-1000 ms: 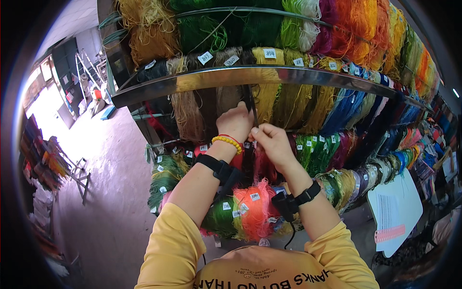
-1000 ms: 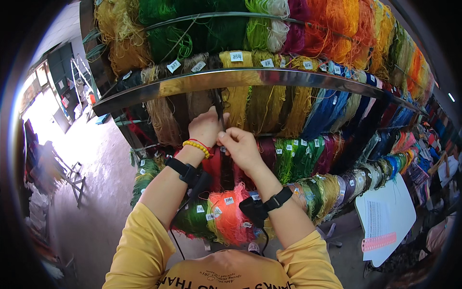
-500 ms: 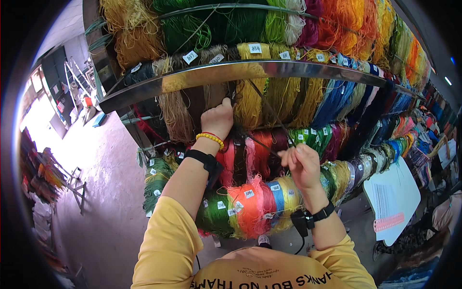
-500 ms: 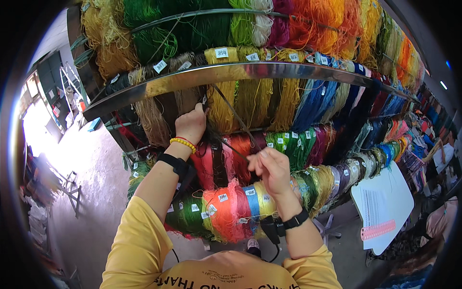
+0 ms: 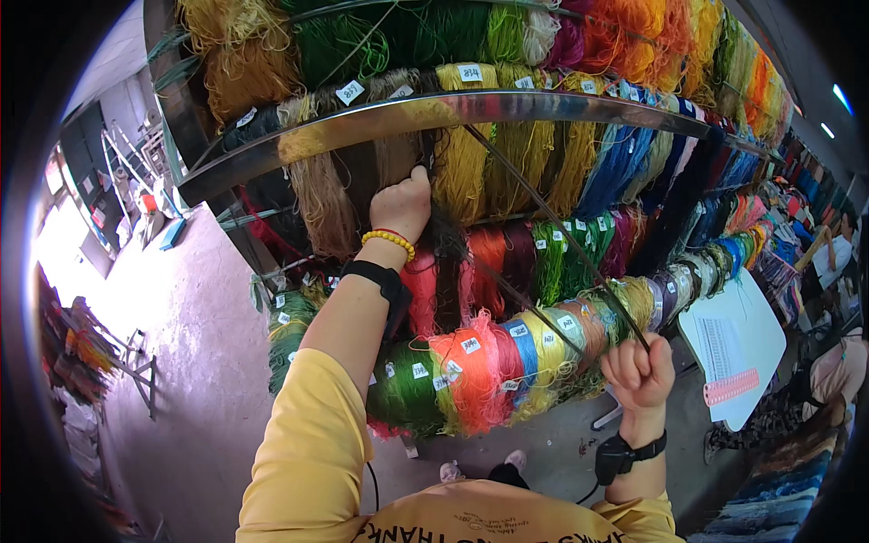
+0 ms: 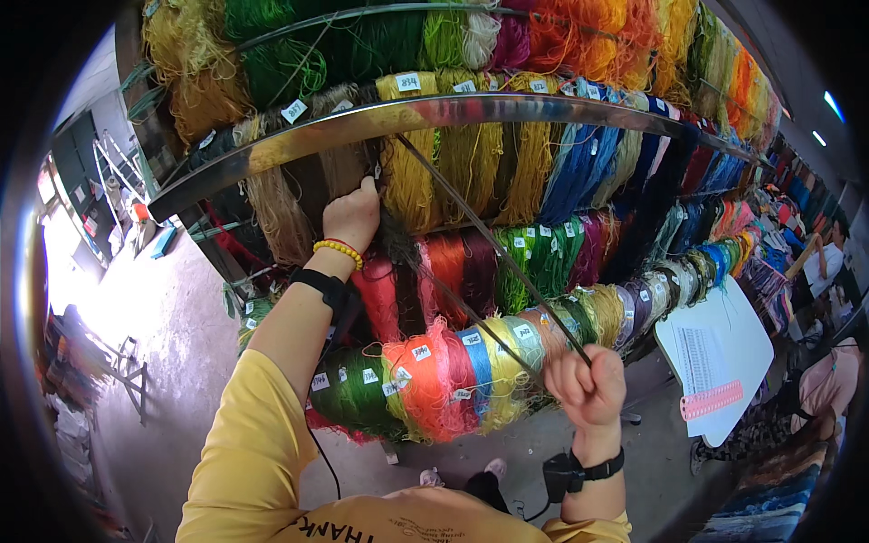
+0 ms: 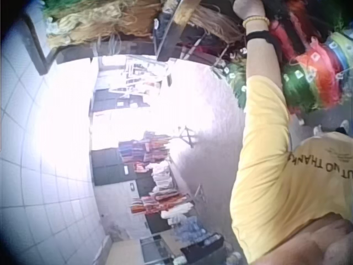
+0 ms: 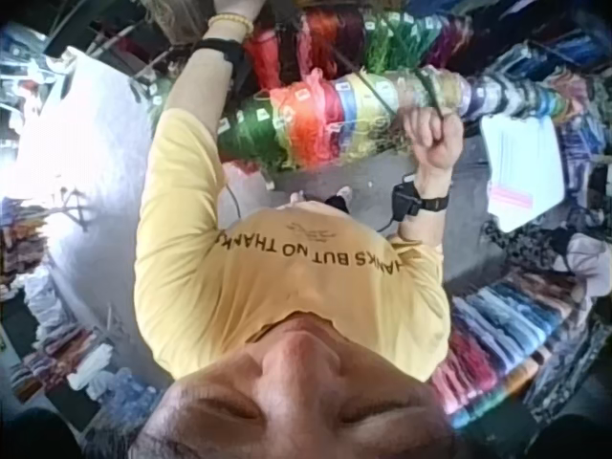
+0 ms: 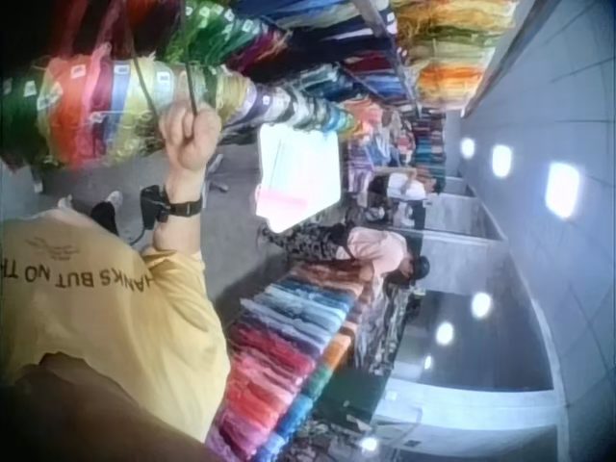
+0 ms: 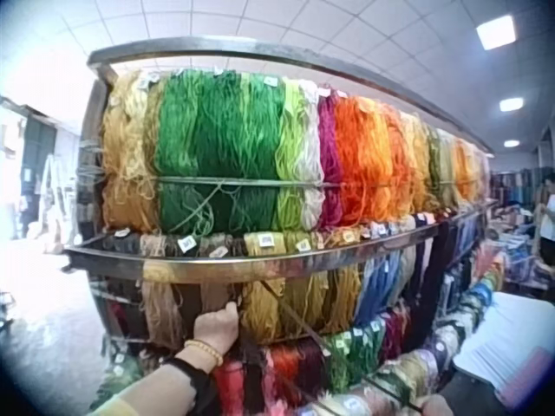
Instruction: The person compares a list to a pink thread organizer, pulls strands of thread from various bundles on a rack, and threads them through the holes of the organizer.
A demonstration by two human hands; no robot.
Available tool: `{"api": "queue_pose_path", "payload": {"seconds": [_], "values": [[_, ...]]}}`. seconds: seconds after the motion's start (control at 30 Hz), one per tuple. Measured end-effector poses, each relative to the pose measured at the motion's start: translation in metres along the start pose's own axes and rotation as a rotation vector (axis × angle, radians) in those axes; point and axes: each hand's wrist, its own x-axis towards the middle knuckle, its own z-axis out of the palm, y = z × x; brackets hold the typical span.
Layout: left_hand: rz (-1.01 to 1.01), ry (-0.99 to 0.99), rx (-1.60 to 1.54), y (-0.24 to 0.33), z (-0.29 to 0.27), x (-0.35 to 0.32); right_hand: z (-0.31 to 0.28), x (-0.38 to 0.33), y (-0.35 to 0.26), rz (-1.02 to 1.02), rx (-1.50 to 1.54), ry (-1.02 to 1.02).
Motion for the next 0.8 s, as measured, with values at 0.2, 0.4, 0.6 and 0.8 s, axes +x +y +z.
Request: {"api": "queue_pose_path", "payload": {"seconds": [0.2,0.4,0.6,0.8], "values": [[-0.083,-0.116,-0.012,0.004,-0.029,0.005,-0.006,-0.032,-0.019,0.128,-0.276,0.281],[-0.009,0.134,-0.223,0.016,-0.092,-0.001,-0.015,-0.038,0.002,0.300,-0.370,0.329],[0.146,0.399,0.092,0.025,-0.068,0.069,-0.009,-0.040,0.016,0.436,-0.363,0.312],[0.236,0.578,0.124,0.002,-0.052,0.095,-0.013,-0.053,0.024,0.428,-0.420,0.342]]}}
